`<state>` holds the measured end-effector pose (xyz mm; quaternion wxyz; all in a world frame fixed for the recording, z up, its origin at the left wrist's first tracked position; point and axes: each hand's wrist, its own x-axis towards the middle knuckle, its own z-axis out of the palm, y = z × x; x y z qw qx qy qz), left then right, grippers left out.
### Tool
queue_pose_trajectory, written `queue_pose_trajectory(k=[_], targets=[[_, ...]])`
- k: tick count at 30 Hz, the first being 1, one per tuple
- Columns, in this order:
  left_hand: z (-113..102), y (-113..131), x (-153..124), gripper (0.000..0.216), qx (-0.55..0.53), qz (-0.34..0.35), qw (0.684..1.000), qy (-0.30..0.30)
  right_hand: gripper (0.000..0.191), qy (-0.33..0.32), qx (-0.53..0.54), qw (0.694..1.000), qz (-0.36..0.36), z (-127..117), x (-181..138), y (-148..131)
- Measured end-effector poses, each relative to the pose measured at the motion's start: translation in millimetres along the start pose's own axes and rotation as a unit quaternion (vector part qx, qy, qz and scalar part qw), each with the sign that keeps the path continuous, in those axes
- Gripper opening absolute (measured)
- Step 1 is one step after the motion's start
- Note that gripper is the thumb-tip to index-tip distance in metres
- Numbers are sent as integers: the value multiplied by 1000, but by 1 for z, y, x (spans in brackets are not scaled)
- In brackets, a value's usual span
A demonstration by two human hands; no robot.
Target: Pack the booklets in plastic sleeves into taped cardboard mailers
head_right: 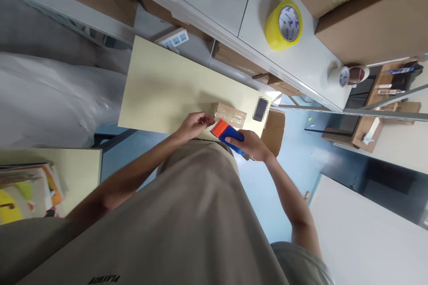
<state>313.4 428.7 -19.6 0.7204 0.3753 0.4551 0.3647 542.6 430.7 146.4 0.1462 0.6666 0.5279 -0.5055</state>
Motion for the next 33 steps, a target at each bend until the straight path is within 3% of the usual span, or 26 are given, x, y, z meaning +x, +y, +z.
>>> queue_pose_trajectory(k=[3, 6, 10, 15, 18, 23, 29, 33], targets=[[-9, -14, -1, 53, -22, -25, 999, 42, 70, -44, -46, 997, 34, -26, -12, -2], [-34, -30, 11, 53, -27, -52, 992, 114, 72, -39, -114, 990, 74, -56, -25, -7], [-50, -55, 36, 50, -75, -67, 990, 97, 71, -14, -165, 982, 92, -78, -35, -32], [-28, -74, 56, 44, -125, -94, 983, 93, 71, 28, -220, 973, 70, -69, -30, -71], [-19, -82, 61, 39, -129, -101, 982, 93, 72, 47, -256, 964, 51, -62, -22, -80], [-12, -91, 64, 40, -98, -123, 984, 82, 75, 61, -282, 957, 27, -61, -12, -78], [1, -89, 70, 33, -84, -162, 978, 96, 78, 60, -273, 959, 55, -59, 1, -73], [5, -96, 76, 30, -66, -155, 980, 103, 78, 57, -263, 960, 72, -60, 8, -63]])
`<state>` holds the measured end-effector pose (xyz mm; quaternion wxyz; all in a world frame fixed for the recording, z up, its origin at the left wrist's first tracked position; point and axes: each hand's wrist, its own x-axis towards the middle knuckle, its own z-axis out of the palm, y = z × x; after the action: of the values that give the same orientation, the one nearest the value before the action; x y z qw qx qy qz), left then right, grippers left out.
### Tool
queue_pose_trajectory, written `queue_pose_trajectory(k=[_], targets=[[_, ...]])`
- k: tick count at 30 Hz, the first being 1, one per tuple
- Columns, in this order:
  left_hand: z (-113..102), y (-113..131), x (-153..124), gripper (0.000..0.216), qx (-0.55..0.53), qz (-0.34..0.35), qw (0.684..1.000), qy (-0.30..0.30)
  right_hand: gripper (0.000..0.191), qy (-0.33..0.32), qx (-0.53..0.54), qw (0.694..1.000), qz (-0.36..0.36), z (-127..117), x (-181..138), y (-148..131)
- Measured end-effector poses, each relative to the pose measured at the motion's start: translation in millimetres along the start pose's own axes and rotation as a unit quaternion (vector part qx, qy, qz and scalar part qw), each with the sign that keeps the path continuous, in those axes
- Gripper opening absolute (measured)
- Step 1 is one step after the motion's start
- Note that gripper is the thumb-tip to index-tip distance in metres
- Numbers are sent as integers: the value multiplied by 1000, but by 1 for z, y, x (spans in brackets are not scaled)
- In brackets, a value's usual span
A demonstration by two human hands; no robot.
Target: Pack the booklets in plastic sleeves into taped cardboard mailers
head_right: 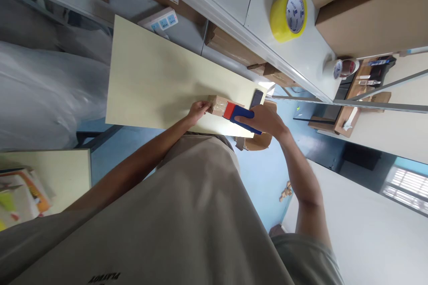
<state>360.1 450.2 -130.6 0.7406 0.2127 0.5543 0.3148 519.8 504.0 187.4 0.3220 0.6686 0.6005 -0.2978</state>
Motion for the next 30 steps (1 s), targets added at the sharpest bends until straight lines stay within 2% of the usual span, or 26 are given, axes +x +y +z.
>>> queue_pose_trajectory(k=[4, 8, 11, 14, 19, 24, 30], targets=[[-2, -12, 5, 24, 68, 64, 995, 31, 80, -13, 10, 1000, -4, 5, 2, 14], [-8, -19, -1, 20, 147, 75, 983, 84, 80, -6, 10, 1000, -12, 11, 5, 33], [-6, -18, -9, 21, 150, 131, 977, 70, 75, -6, -2, 1000, -21, 16, 11, 49], [7, -14, -12, 27, 159, 175, 970, 57, 72, -29, -6, 999, -33, 20, 19, 67], [31, -11, -6, 31, 215, 161, 958, 97, 72, -67, 20, 996, -53, 24, 35, 101], [43, -16, 0, 27, 284, 157, 936, 134, 69, -77, 40, 993, -79, 35, 59, 141], [63, -22, -6, 16, 336, 126, 909, 211, 69, -112, 107, 979, -130, 69, 104, 195]])
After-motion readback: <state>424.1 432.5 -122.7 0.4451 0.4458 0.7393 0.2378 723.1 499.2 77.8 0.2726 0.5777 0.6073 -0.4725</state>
